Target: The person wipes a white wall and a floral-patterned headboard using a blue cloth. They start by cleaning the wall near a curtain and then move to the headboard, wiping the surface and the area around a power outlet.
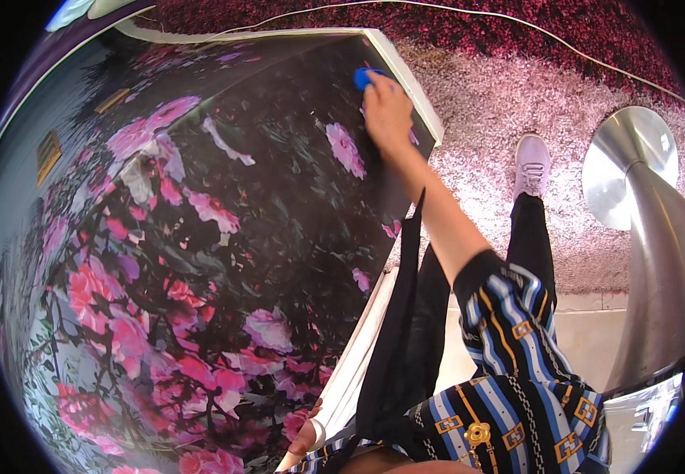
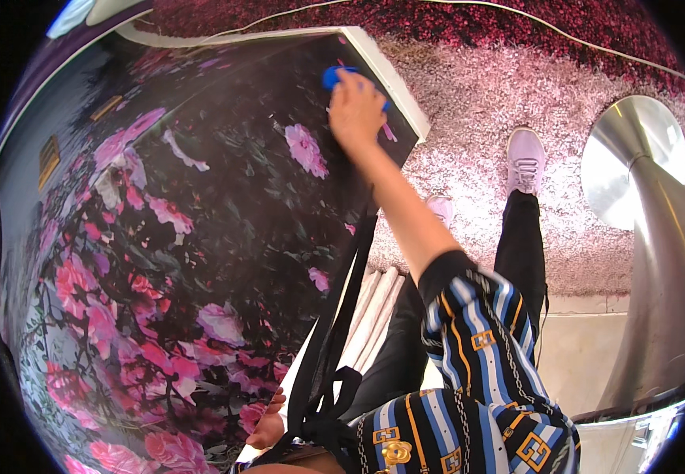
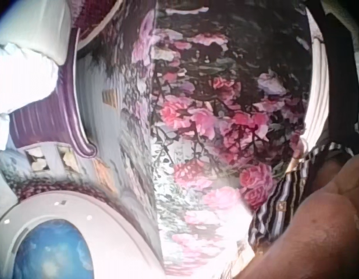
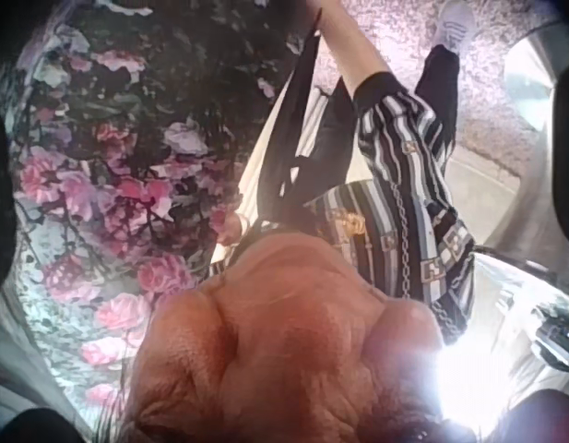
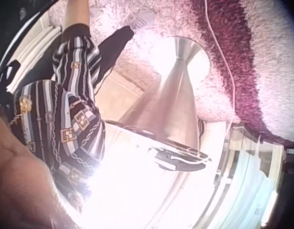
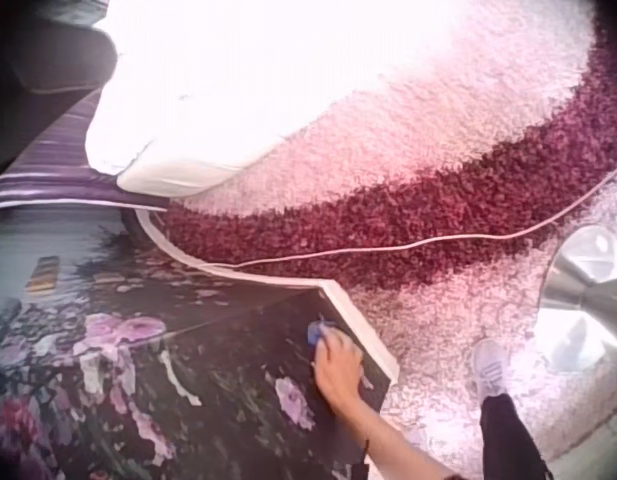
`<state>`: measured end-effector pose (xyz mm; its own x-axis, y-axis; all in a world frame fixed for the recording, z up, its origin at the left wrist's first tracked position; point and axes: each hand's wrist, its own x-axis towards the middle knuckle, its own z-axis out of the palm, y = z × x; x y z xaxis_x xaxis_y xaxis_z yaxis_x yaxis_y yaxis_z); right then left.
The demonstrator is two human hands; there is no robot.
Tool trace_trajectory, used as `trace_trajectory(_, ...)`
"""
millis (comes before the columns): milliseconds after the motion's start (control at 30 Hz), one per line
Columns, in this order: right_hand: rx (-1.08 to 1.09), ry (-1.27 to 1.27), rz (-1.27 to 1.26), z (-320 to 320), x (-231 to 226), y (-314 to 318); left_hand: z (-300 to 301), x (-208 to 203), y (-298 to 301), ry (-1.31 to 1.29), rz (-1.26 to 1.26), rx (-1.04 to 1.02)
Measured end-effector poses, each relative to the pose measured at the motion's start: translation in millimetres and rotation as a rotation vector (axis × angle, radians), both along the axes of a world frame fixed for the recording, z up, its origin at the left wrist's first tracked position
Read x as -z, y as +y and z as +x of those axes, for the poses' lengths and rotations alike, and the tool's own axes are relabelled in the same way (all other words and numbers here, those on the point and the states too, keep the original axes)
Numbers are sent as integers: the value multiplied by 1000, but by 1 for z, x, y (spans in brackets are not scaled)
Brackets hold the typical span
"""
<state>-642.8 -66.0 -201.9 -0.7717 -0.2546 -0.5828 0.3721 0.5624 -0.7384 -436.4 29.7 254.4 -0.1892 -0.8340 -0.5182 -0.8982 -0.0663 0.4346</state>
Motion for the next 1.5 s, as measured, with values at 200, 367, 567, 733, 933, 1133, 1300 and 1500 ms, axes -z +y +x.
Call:
trace_trajectory(200,-45,324,-486,-44,-50,-51,-3,-5,5,-37,-8,-18)
trace_trajectory(367,-102,123,-169,-49,87,-29,-6,4,-5,-35,16,22)
trace_trajectory(567,-122,-50,88,19,41,51,-2,-1,-1,-28,9,19)
trace_trajectory(733,-121,40,-314,5,-128,29,-8,6,-6,5,44,76)
trace_trajectory(933,-217,344,-595,-26,-159,2,4,12,-10,48,77,123)
trace_trajectory(1133,-233,162,67,58,12,99,18,18,-20,141,167,105)
trace_trajectory(1300,-361,46,-90,30,-203,55,37,27,-10,246,222,109)
trace_trajectory(1500,-382,312,-888,32,-407,69,-11,24,-15,267,143,206)
